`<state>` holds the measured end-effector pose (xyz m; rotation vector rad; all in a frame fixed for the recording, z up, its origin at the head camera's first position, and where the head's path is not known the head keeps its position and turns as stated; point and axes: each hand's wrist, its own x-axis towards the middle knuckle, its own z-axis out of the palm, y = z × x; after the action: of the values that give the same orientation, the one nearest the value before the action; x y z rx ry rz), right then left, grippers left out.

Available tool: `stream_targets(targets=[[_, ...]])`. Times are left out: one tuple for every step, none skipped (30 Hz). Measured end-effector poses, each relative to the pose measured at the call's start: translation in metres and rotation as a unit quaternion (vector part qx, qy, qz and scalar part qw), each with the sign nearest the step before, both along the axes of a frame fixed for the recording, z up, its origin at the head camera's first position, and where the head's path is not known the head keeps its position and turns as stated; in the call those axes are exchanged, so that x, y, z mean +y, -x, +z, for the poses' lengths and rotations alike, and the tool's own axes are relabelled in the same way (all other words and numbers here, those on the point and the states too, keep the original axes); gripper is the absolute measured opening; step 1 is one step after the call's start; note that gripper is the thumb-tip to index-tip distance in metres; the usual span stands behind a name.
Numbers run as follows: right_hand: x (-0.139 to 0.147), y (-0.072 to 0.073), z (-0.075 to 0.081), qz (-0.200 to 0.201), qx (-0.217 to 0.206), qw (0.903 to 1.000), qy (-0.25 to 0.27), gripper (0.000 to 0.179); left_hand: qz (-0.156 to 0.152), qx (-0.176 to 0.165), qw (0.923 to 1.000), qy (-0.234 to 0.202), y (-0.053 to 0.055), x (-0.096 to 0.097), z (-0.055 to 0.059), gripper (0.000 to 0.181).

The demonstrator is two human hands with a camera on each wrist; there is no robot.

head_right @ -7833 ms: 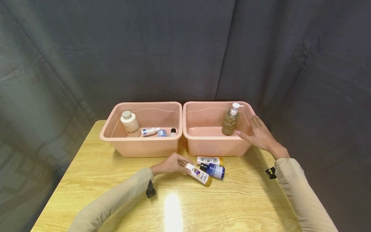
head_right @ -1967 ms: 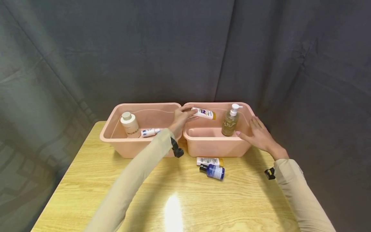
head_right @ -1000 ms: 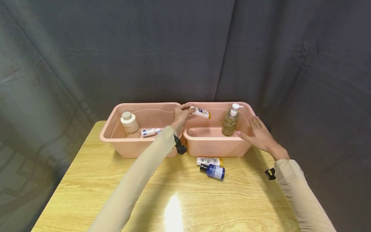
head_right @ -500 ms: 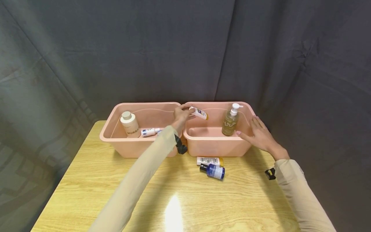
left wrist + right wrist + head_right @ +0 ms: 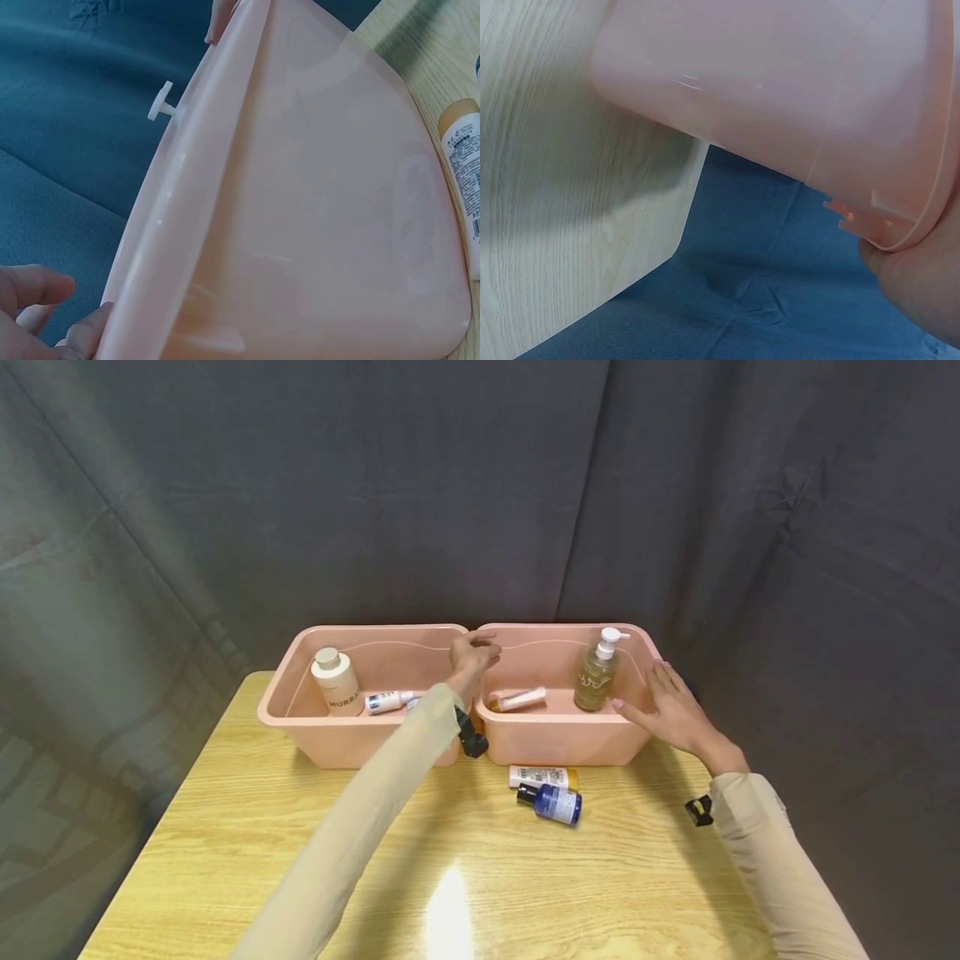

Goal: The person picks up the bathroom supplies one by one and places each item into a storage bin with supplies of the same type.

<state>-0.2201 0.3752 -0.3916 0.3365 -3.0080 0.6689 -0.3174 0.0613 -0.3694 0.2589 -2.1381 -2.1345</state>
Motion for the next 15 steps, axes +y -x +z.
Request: stream_targets(targets=[[0.0001, -0.0001, 0.0001, 0.0, 0.0, 1.0, 0.0, 0.094, -0.002, 0.001, 1.0, -0.006, 0.0002, 0.0002, -0.0003, 0.029], [0.0002, -0.0002, 0.0003, -0.001, -0.001, 1.0, 0.001, 0.094, -0.003, 0.001, 0.9999, -0.011, 0.0003, 0.0004, -0.0004, 0.029], [0.0003, -0.0003, 0.0004, 0.0, -0.001, 1.0, 0.001, 0.094, -0.005, 0.001, 0.9999, -0.015, 0.0003, 0.0005, -0.0004, 0.029], [0.0004, -0.0004, 0.0006, -0.001, -0.001, 1.0, 0.001, 0.094, -0.007, 0.002, 0.9998, -0.018, 0.0002, 0.0006, -0.0003, 0.029], [0.0003, -0.0005, 0.0008, -0.001, -0.002, 1.0, 0.002, 0.095, -0.007, 0.001, 0.9998, -0.02, 0.0, 0.0007, -0.0001, 0.027], [0.0002, -0.0007, 0.001, -0.002, -0.002, 1.0, 0.002, 0.095, -0.008, -0.001, 0.9997, -0.022, -0.0003, 0.0006, 0.0004, 0.027], [0.0002, -0.0008, 0.0011, -0.002, -0.003, 1.0, 0.002, 0.094, -0.01, -0.004, 0.9997, -0.022, -0.0004, 0.0006, 0.0004, 0.027], [0.0002, -0.0009, 0.0013, -0.002, -0.003, 1.0, 0.002, 0.094, -0.009, -0.002, 0.9998, -0.019, 0.0037, 0.0014, -0.0033, 0.026], [0.0002, -0.0011, 0.0014, -0.002, -0.003, 1.0, 0.002, 0.094, -0.008, -0.006, 0.9998, -0.017, 0.0035, 0.0014, -0.0027, 0.024], [0.0002, -0.0012, 0.0015, -0.002, -0.004, 1.0, 0.003, 0.094, -0.008, -0.01, 0.9998, -0.016, 0.0035, 0.0014, -0.0023, 0.024], [0.0002, -0.0013, 0.0015, -0.002, -0.003, 1.0, 0.003, 0.094, -0.006, -0.015, 0.9998, -0.013, 0.0035, 0.0015, -0.0016, 0.022], [0.0002, -0.0014, 0.0016, -0.002, -0.003, 1.0, 0.003, 0.094, -0.006, -0.019, 0.9997, -0.011, 0.0037, 0.0014, -0.0012, 0.023], [0.0002, -0.0014, 0.0015, -0.002, -0.003, 1.0, 0.003, 0.094, -0.004, -0.021, 0.9997, -0.009, 0.0039, 0.0017, -0.0011, 0.023], [0.0003, -0.0013, 0.0015, -0.002, -0.003, 1.0, 0.002, 0.094, -0.001, -0.023, 0.9997, -0.008, 0.0039, 0.0021, -0.0007, 0.023], [0.0004, -0.0013, 0.0015, -0.002, -0.004, 1.0, 0.003, 0.095, -0.001, -0.028, 0.9996, -0.008, -0.0003, 0.0017, 0.0037, 0.023]])
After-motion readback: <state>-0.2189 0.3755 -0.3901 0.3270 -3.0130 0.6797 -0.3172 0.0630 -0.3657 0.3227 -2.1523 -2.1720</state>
